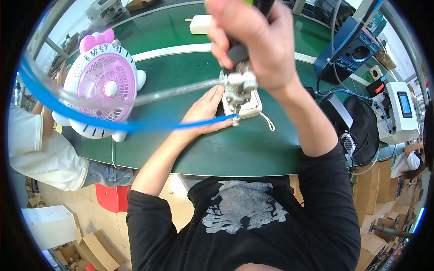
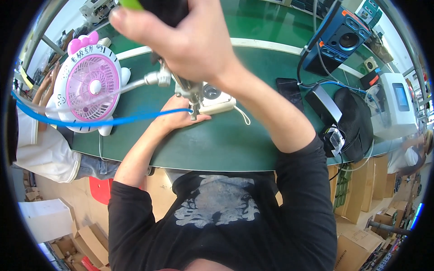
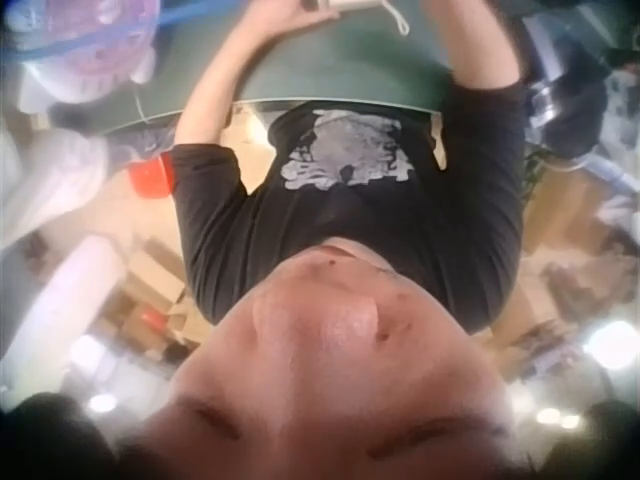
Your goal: The person assembles a small white electronic device on a production line using an electric screwdriver.
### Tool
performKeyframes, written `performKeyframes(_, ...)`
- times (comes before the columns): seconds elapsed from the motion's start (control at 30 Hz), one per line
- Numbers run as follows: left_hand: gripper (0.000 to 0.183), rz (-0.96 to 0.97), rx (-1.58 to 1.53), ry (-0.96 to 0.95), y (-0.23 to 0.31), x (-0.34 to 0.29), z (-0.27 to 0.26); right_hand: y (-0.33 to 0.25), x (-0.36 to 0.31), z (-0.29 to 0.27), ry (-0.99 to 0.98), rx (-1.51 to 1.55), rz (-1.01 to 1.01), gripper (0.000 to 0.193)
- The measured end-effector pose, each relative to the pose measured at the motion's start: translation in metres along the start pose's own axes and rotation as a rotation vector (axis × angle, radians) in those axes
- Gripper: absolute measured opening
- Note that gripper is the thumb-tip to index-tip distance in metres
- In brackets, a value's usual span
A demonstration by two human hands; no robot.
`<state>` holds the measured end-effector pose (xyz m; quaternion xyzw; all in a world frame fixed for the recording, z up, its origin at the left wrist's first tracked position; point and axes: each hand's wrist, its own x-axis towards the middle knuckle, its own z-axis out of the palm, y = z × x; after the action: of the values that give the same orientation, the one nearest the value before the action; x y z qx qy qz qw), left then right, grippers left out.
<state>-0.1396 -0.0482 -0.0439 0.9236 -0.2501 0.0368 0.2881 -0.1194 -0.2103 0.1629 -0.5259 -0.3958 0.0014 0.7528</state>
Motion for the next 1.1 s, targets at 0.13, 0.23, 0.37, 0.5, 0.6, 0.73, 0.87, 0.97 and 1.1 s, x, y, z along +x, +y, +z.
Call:
performKeyframes(0.13,0.090,0.006,0.006,-0.019,0.008,0.003,-0.008,0.008,-0.008,-0.001,0.025,0.029,-0.003,0.016)
performKeyframes(0.23,0.090,0.023,0.038,-0.002,0.008,0.002,-0.009,0.011,-0.009,0.006,0.035,0.085,-0.016,0.015)
performKeyframes(0.37,0.088,0.031,-0.031,-0.024,0.009,0.006,-0.003,0.019,-0.006,-0.001,0.028,0.016,-0.049,0.017)
performKeyframes(0.5,0.092,-0.008,0.107,-0.027,0.011,0.007,-0.005,0.011,0.011,-0.008,0.023,-0.071,-0.168,0.028)
performKeyframes(0.6,0.097,-0.025,0.293,0.048,0.019,0.004,-0.011,-0.030,0.035,-0.020,-0.017,-0.107,-0.199,0.037)
performKeyframes(0.73,0.116,0.114,0.494,0.147,0.047,0.027,-0.010,-0.066,0.048,-0.042,0.117,-0.166,-0.234,0.039)
performKeyframes(0.87,0.108,0.036,0.401,-0.072,0.059,0.050,0.005,-0.049,0.052,-0.062,0.150,-0.411,-0.260,0.038)
performKeyframes(0.97,0.100,0.012,0.405,-0.067,0.057,0.039,-0.009,-0.022,0.049,-0.069,0.193,-0.437,-0.280,0.036)
performKeyframes(1.1,0.095,0.043,0.057,0.107,0.057,0.021,-0.025,-0.016,0.042,-0.088,0.303,-0.419,-0.232,0.031)
